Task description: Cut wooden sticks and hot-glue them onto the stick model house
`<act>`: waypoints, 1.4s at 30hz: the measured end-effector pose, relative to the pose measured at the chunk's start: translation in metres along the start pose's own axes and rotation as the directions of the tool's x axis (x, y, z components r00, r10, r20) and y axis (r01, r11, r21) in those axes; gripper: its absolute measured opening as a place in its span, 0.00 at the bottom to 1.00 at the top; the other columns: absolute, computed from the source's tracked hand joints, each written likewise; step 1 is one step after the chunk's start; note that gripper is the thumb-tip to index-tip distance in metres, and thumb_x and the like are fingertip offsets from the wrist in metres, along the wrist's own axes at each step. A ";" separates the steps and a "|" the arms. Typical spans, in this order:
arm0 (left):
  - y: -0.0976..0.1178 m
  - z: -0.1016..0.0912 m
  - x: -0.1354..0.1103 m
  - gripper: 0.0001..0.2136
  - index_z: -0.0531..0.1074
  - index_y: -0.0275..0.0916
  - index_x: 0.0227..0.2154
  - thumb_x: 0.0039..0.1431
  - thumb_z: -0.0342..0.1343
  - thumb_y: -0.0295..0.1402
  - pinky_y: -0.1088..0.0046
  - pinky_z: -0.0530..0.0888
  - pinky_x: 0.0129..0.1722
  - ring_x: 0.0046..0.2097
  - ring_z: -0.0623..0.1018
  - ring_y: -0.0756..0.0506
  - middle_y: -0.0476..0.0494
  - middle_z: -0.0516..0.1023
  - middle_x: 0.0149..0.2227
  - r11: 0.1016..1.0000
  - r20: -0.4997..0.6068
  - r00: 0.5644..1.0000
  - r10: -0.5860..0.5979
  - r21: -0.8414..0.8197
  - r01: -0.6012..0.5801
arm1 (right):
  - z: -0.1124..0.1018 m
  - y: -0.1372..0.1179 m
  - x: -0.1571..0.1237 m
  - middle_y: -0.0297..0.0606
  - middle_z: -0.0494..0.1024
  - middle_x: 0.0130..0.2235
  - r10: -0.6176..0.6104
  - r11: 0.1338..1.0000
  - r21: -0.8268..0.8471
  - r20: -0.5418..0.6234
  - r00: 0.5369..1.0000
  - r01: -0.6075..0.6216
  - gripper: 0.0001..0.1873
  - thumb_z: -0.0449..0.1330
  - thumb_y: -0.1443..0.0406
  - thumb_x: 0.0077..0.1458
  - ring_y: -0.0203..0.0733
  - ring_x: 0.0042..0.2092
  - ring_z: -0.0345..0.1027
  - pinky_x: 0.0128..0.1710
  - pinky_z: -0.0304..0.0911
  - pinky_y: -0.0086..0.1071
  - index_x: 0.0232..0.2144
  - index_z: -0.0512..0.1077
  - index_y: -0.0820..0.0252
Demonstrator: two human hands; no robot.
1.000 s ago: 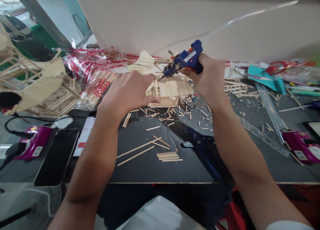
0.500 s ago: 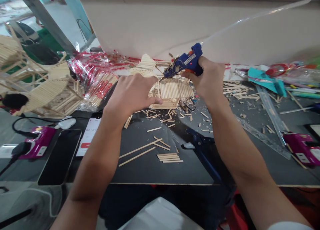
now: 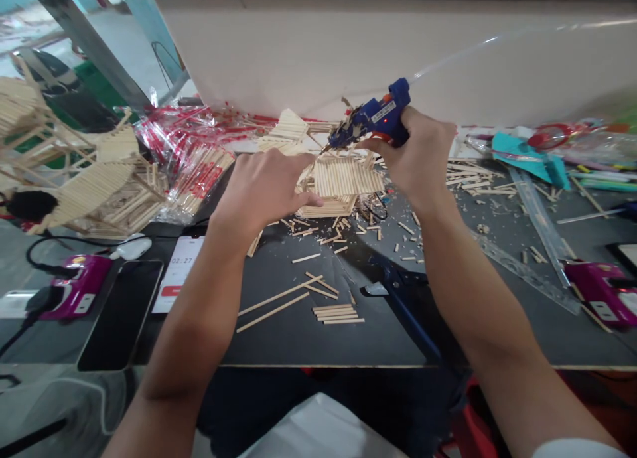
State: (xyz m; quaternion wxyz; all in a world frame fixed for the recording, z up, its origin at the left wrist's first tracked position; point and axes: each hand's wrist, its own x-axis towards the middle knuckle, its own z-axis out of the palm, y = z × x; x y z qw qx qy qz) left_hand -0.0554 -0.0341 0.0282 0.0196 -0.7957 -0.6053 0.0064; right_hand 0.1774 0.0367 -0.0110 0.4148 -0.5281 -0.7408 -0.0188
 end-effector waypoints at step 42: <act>0.008 -0.010 -0.009 0.33 0.61 0.43 0.65 0.63 0.51 0.56 0.63 0.70 0.47 0.48 0.79 0.35 0.33 0.80 0.44 0.997 0.009 1.000 -0.004 0.078 0.003 | -0.005 0.010 0.003 0.37 0.77 0.27 0.019 1.000 -0.008 -0.013 1.000 -0.019 0.15 0.64 0.49 0.54 0.48 0.31 0.69 0.32 0.63 0.41 0.33 0.73 0.51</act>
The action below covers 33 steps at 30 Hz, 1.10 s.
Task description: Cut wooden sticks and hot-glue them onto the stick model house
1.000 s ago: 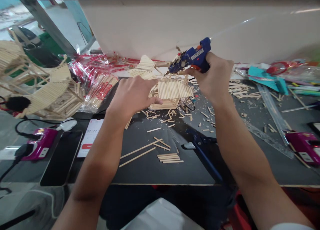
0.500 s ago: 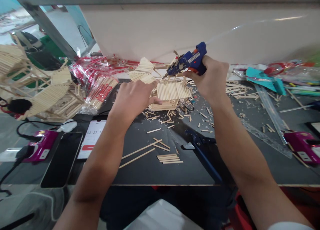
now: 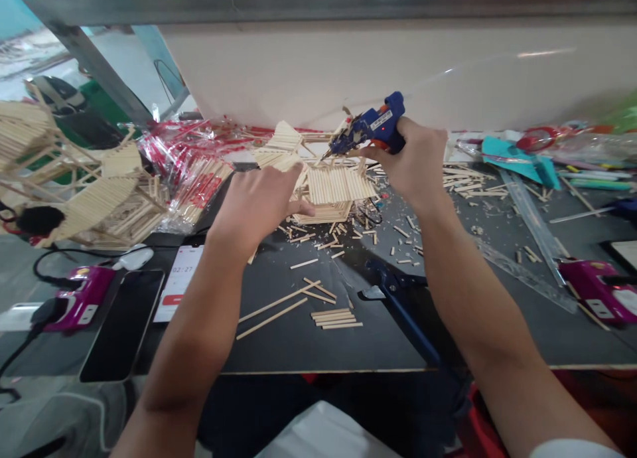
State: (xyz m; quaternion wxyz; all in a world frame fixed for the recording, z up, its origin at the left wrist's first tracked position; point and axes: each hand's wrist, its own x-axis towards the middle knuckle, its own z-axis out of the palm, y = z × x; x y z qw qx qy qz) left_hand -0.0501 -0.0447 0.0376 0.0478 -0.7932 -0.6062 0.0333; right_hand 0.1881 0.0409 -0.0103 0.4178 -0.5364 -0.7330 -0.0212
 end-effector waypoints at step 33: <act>-0.011 0.008 0.007 0.23 0.73 0.46 0.58 0.63 0.57 0.47 0.64 0.72 0.44 0.47 0.80 0.37 0.39 0.83 0.43 0.987 -0.099 0.991 0.089 -0.126 -0.101 | 0.006 0.004 0.002 0.37 0.70 0.26 0.103 0.995 -0.010 0.058 0.993 -0.103 0.20 0.66 0.47 0.51 0.50 0.34 0.68 0.36 0.60 0.41 0.31 0.70 0.56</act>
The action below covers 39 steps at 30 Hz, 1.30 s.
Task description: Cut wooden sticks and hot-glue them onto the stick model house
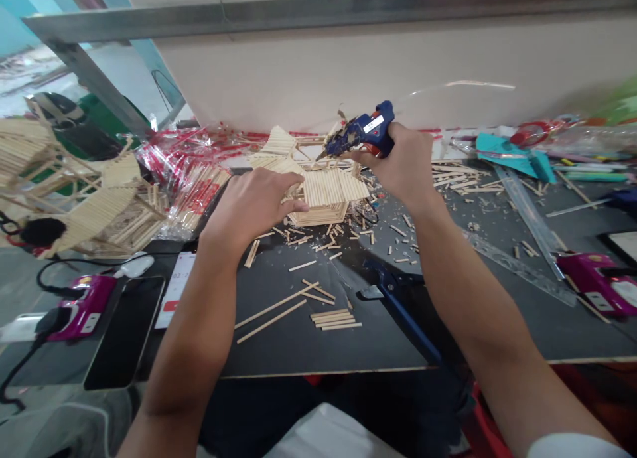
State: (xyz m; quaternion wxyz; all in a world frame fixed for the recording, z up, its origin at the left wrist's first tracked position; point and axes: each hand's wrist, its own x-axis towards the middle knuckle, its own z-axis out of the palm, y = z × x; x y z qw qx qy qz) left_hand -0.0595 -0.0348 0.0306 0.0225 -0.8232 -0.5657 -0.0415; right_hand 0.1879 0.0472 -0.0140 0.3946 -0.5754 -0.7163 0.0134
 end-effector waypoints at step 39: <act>-0.005 0.026 0.039 0.14 0.82 0.40 0.38 0.56 0.61 0.43 0.65 0.71 0.40 0.34 0.74 0.45 0.44 0.78 0.32 0.928 -0.246 0.959 -0.144 -0.370 0.044 | -0.011 -0.026 -0.007 0.34 0.67 0.23 0.007 1.000 0.014 -0.016 1.000 -0.007 0.16 0.67 0.54 0.49 0.42 0.28 0.62 0.31 0.58 0.38 0.27 0.64 0.55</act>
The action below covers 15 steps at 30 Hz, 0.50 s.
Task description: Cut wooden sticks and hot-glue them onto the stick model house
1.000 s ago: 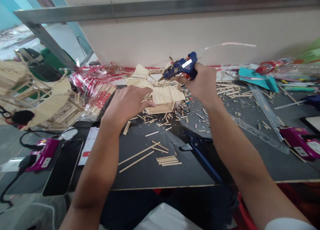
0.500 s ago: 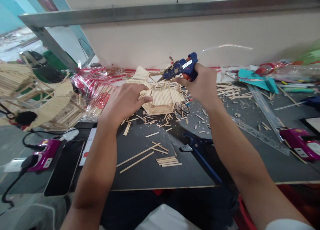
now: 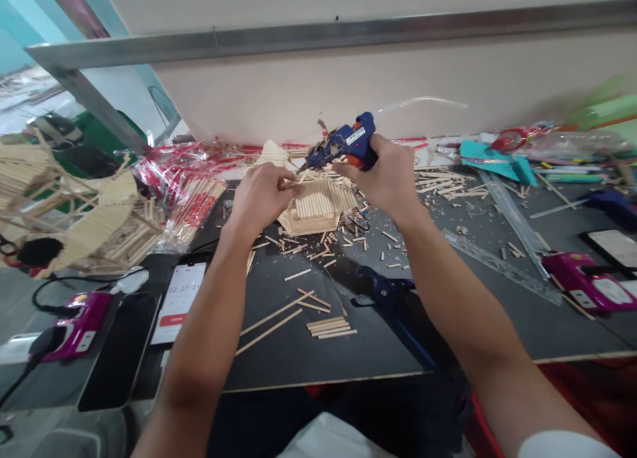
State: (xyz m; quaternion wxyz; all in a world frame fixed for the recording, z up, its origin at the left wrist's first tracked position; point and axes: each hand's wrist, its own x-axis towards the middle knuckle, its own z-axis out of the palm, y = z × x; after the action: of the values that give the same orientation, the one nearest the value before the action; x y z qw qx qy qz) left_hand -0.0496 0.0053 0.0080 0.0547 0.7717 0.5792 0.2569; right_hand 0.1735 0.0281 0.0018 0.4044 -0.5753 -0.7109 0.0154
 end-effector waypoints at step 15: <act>-0.013 -0.079 -0.032 0.09 0.83 0.39 0.36 0.58 0.64 0.38 0.72 0.74 0.37 0.33 0.75 0.51 0.49 0.82 0.32 0.996 -0.514 0.858 -0.008 0.069 0.050 | -0.016 0.012 -0.001 0.35 0.68 0.24 0.057 0.997 -0.041 -0.037 0.998 -0.059 0.20 0.67 0.48 0.49 0.46 0.31 0.65 0.33 0.60 0.40 0.27 0.66 0.55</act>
State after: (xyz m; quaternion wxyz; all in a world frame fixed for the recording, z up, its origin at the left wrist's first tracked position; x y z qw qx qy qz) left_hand -0.1032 -0.0373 0.0602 -0.1284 0.6682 0.5942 0.4288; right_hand 0.1925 0.0238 0.0061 0.4042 -0.6042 -0.6867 0.0019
